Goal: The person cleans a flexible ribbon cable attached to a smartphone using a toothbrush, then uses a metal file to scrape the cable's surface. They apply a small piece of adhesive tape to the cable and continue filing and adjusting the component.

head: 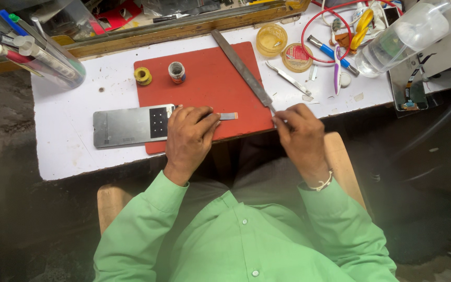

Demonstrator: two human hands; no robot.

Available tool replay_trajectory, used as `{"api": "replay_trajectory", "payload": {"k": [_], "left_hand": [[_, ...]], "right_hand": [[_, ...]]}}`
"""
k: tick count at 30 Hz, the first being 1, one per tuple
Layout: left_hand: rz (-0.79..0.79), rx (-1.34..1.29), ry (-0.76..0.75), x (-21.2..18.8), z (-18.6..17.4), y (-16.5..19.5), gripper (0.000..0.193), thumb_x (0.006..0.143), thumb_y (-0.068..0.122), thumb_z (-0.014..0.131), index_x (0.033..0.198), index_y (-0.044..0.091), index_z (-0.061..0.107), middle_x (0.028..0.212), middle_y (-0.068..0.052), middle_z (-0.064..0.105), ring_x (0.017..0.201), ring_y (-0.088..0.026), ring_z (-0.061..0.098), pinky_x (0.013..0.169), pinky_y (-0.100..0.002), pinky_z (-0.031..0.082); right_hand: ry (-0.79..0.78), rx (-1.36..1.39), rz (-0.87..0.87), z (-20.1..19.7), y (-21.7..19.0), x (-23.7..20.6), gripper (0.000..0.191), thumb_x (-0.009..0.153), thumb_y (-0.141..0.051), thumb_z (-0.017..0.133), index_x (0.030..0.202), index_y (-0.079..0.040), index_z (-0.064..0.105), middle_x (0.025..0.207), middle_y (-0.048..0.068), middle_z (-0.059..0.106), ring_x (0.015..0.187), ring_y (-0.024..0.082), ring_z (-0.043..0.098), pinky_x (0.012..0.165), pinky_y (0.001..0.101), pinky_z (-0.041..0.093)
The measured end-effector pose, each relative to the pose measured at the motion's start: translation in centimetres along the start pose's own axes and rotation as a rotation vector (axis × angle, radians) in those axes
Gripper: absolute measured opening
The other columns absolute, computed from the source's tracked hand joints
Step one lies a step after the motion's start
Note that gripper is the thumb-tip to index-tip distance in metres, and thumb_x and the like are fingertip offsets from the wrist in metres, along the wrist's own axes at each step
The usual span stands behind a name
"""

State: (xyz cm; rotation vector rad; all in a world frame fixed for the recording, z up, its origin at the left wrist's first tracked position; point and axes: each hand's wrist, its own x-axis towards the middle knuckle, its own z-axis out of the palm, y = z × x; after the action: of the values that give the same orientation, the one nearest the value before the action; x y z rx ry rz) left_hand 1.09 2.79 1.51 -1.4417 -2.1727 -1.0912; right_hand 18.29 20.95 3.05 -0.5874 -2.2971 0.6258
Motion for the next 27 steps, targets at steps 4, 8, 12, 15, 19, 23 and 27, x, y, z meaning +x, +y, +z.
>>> {"api": "replay_trajectory", "payload": {"k": [4,8,12,15,19,23,27], "left_hand": [[-0.004,-0.007,-0.028,0.0,-0.1,0.0,0.013,0.089,0.019,0.079,0.100,0.012,0.077,0.109,-0.002,0.069,0.102,-0.025,0.062,0.106,-0.052,0.045],[0.004,-0.004,-0.032,0.0,0.0,0.1,0.013,0.089,0.018,0.079,0.100,0.011,0.077,0.111,-0.003,0.069,0.102,-0.025,0.062,0.106,-0.052,0.045],[0.013,0.000,-0.035,-0.1,0.0,0.1,0.014,0.090,0.018,0.079,0.100,0.010,0.076,0.111,-0.004,0.069,0.102,-0.025,0.062,0.106,-0.051,0.045],[0.027,0.021,-0.023,-0.2,0.0,0.1,0.014,0.090,0.018,0.079,0.101,0.010,0.076,0.110,-0.003,0.068,0.103,-0.025,0.062,0.107,-0.051,0.044],[0.023,0.014,-0.018,-0.2,0.1,0.1,0.014,0.089,0.018,0.079,0.100,0.010,0.077,0.111,-0.004,0.069,0.103,-0.025,0.062,0.106,-0.051,0.044],[0.025,0.016,-0.031,-0.1,0.0,0.1,0.014,0.090,0.018,0.079,0.101,0.009,0.077,0.110,-0.004,0.068,0.103,-0.024,0.062,0.106,-0.051,0.044],[0.028,0.017,-0.018,-0.1,0.0,0.1,0.014,0.090,0.018,0.079,0.100,0.010,0.076,0.110,-0.004,0.068,0.103,-0.024,0.062,0.107,-0.051,0.044]], "right_hand": [[0.037,-0.056,0.044,-0.8,1.5,1.0,0.008,0.089,-0.004,0.079,0.097,-0.003,0.077,0.089,0.009,0.067,0.064,0.020,0.063,0.060,0.0330,0.049],[0.015,-0.011,0.085,-1.6,2.2,1.6,0.009,0.091,-0.007,0.078,0.098,-0.003,0.077,0.086,0.008,0.067,0.063,0.018,0.063,0.058,0.0321,0.048],[-0.068,-0.036,0.060,-1.3,1.9,1.5,0.014,0.089,-0.011,0.080,0.101,-0.003,0.077,0.080,0.009,0.065,0.062,0.019,0.062,0.059,0.0328,0.050],[-0.089,0.047,0.063,-0.6,1.5,0.9,0.013,0.090,-0.011,0.077,0.101,-0.004,0.077,0.081,0.008,0.066,0.064,0.019,0.064,0.061,0.0326,0.050],[-0.035,-0.014,0.072,0.1,2.1,1.7,0.011,0.092,-0.010,0.076,0.102,-0.004,0.078,0.083,0.010,0.065,0.065,0.021,0.063,0.063,0.0345,0.049],[-0.032,-0.074,0.042,1.2,3.1,3.4,0.011,0.089,-0.012,0.078,0.098,-0.005,0.078,0.083,0.009,0.066,0.066,0.022,0.065,0.064,0.0358,0.050],[-0.036,-0.125,0.049,1.6,3.0,4.5,0.015,0.087,-0.016,0.082,0.094,-0.004,0.076,0.082,0.009,0.067,0.070,0.024,0.066,0.065,0.0381,0.051]]}}
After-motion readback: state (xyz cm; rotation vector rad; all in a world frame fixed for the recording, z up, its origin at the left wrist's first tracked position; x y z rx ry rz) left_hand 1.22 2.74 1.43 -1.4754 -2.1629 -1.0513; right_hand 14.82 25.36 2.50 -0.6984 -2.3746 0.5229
